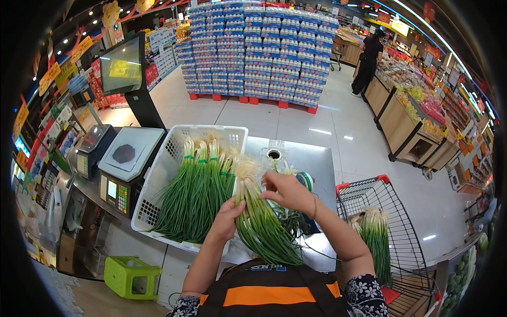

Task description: The person weighs a bunch of bananas on a digital scale, then tears a plastic bag from a roll and places the bananas inside. The person then handles bundles of green onions, trimming their roots and placing them into a shopping cart.

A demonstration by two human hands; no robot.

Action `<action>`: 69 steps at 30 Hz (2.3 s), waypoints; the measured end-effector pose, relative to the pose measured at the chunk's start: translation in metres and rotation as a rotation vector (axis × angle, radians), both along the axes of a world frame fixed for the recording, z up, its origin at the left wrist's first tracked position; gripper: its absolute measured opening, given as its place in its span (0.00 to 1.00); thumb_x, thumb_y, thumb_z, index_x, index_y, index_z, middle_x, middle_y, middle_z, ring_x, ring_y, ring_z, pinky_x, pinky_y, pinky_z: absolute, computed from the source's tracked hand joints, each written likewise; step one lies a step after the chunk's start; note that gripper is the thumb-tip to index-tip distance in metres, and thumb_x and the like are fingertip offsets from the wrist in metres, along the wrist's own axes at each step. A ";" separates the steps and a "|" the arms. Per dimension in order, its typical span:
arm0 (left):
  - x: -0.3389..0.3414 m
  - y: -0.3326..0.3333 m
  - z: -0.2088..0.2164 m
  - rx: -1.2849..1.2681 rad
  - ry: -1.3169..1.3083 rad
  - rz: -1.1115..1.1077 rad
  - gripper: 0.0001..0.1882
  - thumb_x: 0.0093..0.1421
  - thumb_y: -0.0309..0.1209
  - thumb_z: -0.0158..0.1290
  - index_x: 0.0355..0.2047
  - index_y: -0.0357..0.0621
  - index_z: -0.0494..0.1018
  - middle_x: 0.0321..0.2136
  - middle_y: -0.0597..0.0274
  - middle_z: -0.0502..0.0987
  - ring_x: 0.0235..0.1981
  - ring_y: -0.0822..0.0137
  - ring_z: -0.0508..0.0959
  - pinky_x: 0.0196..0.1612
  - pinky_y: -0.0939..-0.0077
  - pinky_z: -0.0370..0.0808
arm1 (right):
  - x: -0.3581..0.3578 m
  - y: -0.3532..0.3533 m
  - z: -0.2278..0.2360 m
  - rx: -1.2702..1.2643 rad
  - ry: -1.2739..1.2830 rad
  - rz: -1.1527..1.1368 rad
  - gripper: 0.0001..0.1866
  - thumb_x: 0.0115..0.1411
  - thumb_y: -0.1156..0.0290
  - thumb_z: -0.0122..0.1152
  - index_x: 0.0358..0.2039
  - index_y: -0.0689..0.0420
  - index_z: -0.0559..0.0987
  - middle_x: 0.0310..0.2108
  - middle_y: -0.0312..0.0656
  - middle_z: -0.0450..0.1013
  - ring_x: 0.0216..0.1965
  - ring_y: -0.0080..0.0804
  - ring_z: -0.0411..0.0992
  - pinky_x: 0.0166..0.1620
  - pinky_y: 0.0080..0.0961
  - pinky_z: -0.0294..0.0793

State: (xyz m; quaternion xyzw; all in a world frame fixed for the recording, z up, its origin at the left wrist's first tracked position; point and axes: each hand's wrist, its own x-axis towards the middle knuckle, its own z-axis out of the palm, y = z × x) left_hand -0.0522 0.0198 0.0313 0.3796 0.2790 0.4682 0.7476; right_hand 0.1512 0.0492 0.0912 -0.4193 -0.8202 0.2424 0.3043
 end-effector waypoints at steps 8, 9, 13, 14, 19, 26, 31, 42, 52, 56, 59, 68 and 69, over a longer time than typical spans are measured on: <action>-0.005 0.006 -0.017 -0.012 -0.001 -0.078 0.14 0.63 0.30 0.45 0.47 0.37 0.67 0.36 0.65 0.75 0.31 0.76 0.73 0.37 0.82 0.70 | 0.002 0.009 0.002 0.118 0.340 -0.080 0.11 0.60 0.70 0.51 0.23 0.61 0.71 0.18 0.42 0.70 0.19 0.29 0.69 0.27 0.25 0.68; -0.007 0.008 -0.023 -0.023 -0.016 -0.089 0.14 0.63 0.29 0.44 0.48 0.36 0.67 0.37 0.64 0.75 0.33 0.75 0.74 0.39 0.80 0.70 | 0.008 0.014 0.010 0.044 0.452 -0.107 0.12 0.60 0.70 0.51 0.22 0.62 0.71 0.17 0.41 0.70 0.19 0.27 0.69 0.27 0.24 0.68; -0.007 0.008 -0.025 -0.067 -0.046 -0.066 0.14 0.63 0.29 0.43 0.48 0.36 0.67 0.38 0.62 0.75 0.33 0.74 0.75 0.38 0.80 0.71 | 0.015 0.015 0.008 0.037 0.497 -0.060 0.07 0.56 0.73 0.57 0.26 0.63 0.74 0.20 0.37 0.72 0.21 0.22 0.71 0.29 0.19 0.71; -0.006 0.008 -0.024 -0.073 -0.043 -0.061 0.15 0.63 0.29 0.43 0.48 0.36 0.67 0.38 0.62 0.75 0.33 0.74 0.75 0.38 0.81 0.71 | 0.013 0.011 0.003 0.056 0.446 -0.043 0.07 0.55 0.73 0.60 0.27 0.63 0.75 0.20 0.38 0.72 0.21 0.23 0.71 0.30 0.18 0.72; 0.000 0.009 -0.023 -0.039 0.010 -0.050 0.15 0.64 0.30 0.43 0.48 0.37 0.66 0.37 0.64 0.75 0.34 0.76 0.74 0.38 0.82 0.70 | -0.020 -0.004 -0.020 0.234 0.390 -0.120 0.13 0.46 0.71 0.69 0.30 0.62 0.75 0.26 0.40 0.73 0.25 0.24 0.73 0.31 0.20 0.72; 0.002 0.003 -0.016 -0.046 0.067 -0.073 0.14 0.62 0.31 0.46 0.45 0.37 0.68 0.33 0.66 0.75 0.30 0.76 0.73 0.36 0.82 0.70 | -0.017 0.017 -0.018 0.686 0.198 -0.276 0.09 0.50 0.76 0.64 0.27 0.60 0.71 0.22 0.44 0.67 0.22 0.38 0.68 0.25 0.29 0.67; 0.005 0.000 -0.012 -0.053 0.060 -0.075 0.13 0.62 0.31 0.45 0.44 0.37 0.69 0.32 0.67 0.75 0.28 0.77 0.73 0.35 0.82 0.70 | 0.015 0.038 0.014 0.607 0.409 -0.467 0.08 0.53 0.74 0.61 0.24 0.61 0.70 0.23 0.45 0.68 0.22 0.41 0.67 0.25 0.29 0.67; -0.005 0.014 -0.016 -0.102 0.068 -0.031 0.13 0.63 0.32 0.44 0.43 0.37 0.69 0.29 0.66 0.74 0.25 0.77 0.70 0.31 0.85 0.68 | 0.030 0.015 -0.073 0.264 -0.069 -0.167 0.08 0.51 0.70 0.62 0.34 0.55 0.79 0.28 0.42 0.73 0.26 0.38 0.72 0.29 0.29 0.71; 0.003 0.006 -0.006 0.041 0.255 -0.011 0.11 0.64 0.33 0.45 0.41 0.42 0.71 0.25 0.73 0.71 0.23 0.82 0.67 0.26 0.88 0.64 | -0.008 -0.022 -0.025 0.696 -0.288 0.085 0.10 0.46 0.73 0.60 0.32 0.58 0.75 0.26 0.37 0.68 0.29 0.31 0.68 0.32 0.26 0.66; 0.001 0.008 -0.007 0.061 0.303 -0.048 0.11 0.64 0.34 0.45 0.41 0.42 0.71 0.25 0.74 0.71 0.23 0.82 0.67 0.27 0.87 0.64 | -0.007 -0.017 -0.020 0.677 -0.317 0.049 0.08 0.47 0.75 0.59 0.30 0.58 0.74 0.25 0.38 0.67 0.29 0.33 0.69 0.32 0.28 0.67; 0.003 0.006 -0.006 0.039 0.291 -0.068 0.12 0.64 0.35 0.45 0.41 0.41 0.71 0.25 0.73 0.71 0.23 0.81 0.67 0.28 0.86 0.64 | -0.008 -0.008 -0.024 0.675 -0.077 -0.138 0.07 0.46 0.78 0.60 0.29 0.59 0.74 0.25 0.40 0.67 0.28 0.35 0.69 0.31 0.29 0.68; 0.005 0.003 -0.007 -0.007 0.322 -0.048 0.10 0.64 0.33 0.45 0.38 0.41 0.71 0.22 0.71 0.71 0.21 0.80 0.68 0.26 0.86 0.66 | -0.016 -0.022 -0.026 0.822 -0.213 -0.087 0.13 0.43 0.75 0.57 0.33 0.62 0.75 0.24 0.39 0.67 0.27 0.33 0.69 0.33 0.27 0.67; 0.006 0.001 -0.007 -0.018 0.343 -0.046 0.10 0.64 0.33 0.45 0.38 0.41 0.71 0.22 0.71 0.71 0.21 0.81 0.68 0.25 0.86 0.66 | -0.018 -0.023 -0.028 0.826 -0.279 -0.102 0.14 0.43 0.74 0.57 0.33 0.62 0.75 0.25 0.39 0.68 0.27 0.33 0.69 0.33 0.27 0.67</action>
